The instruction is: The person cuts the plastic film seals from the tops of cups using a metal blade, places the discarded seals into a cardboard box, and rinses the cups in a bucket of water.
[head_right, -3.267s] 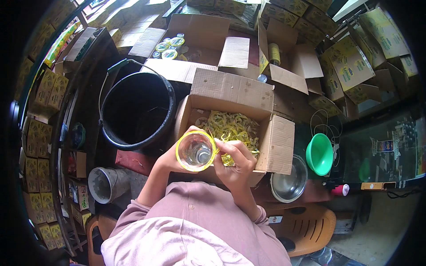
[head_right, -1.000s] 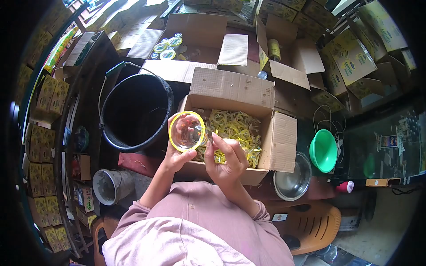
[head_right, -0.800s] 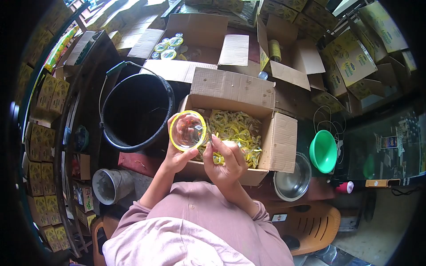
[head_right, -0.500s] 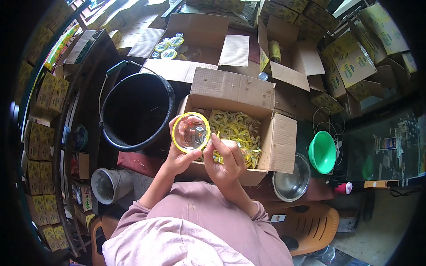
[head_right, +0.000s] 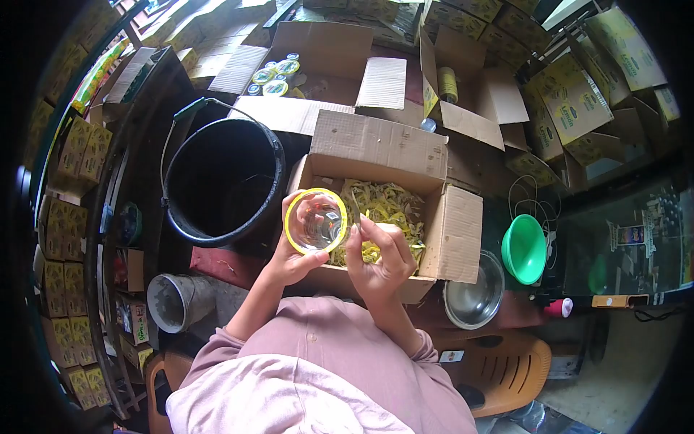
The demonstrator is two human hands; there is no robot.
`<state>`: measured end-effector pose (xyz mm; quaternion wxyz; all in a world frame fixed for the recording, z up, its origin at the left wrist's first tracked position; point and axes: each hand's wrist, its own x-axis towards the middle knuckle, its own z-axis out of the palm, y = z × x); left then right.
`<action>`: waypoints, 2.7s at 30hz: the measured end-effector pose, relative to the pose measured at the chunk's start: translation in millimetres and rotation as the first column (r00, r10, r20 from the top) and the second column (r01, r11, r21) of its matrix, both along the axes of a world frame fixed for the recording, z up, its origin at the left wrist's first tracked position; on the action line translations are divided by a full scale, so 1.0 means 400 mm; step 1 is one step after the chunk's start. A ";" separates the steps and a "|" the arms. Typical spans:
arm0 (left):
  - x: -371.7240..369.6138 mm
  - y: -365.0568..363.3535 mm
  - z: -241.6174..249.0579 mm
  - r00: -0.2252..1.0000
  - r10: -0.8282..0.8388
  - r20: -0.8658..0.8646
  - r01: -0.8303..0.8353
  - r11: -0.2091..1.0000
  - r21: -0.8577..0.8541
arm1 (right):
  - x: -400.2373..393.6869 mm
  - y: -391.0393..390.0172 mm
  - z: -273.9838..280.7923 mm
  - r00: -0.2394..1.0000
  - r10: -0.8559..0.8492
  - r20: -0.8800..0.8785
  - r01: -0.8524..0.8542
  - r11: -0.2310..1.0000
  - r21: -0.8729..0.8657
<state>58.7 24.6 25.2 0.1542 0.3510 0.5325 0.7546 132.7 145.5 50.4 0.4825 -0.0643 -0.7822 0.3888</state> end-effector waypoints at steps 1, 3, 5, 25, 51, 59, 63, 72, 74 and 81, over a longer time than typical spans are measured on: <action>0.000 0.000 0.000 1.000 0.001 0.006 -0.001 1.000 0.011 | 0.004 -0.001 -0.001 1.000 0.008 0.000 -0.008 1.000 0.012; -0.002 0.003 -0.001 1.000 -0.001 0.018 0.001 0.999 0.034 | 0.011 -0.001 -0.001 1.000 0.021 0.001 -0.021 0.999 0.036; 0.001 0.005 0.002 1.000 -0.004 0.029 0.003 0.999 0.039 | 0.014 -0.006 0.002 1.000 0.026 0.010 -0.027 0.999 0.047; -0.009 -0.010 -0.008 0.995 -0.102 0.006 0.102 0.994 -0.046 | 0.005 0.012 0.021 0.998 0.058 0.000 -0.057 0.986 0.156; -0.025 -0.009 -0.048 0.835 -0.339 0.433 0.235 0.932 0.277 | 0.031 0.224 -0.164 0.864 0.502 -0.036 -0.363 0.571 -0.736; -0.039 -0.019 -0.031 0.849 -0.318 0.423 0.184 0.926 0.329 | 0.048 0.267 -0.248 0.657 0.144 0.740 0.050 0.971 -0.234; -0.056 -0.006 -0.041 0.838 -0.193 0.511 0.050 0.958 0.281 | 0.058 0.261 -0.243 0.723 0.139 0.677 0.086 0.954 -0.288; -0.187 -0.138 -0.070 0.542 -0.317 0.778 -0.501 0.621 0.602 | 0.111 0.248 -0.281 0.800 0.108 0.590 0.076 0.958 -0.278; -0.207 -0.171 -0.120 0.454 -0.497 0.740 -0.499 0.546 0.673 | 0.115 0.238 -0.274 0.814 0.105 0.571 0.073 0.957 -0.282; -0.214 -0.192 -0.155 0.386 -0.587 0.711 -0.581 0.444 0.682 | 0.119 0.225 -0.278 0.810 0.138 0.570 0.070 0.942 -0.328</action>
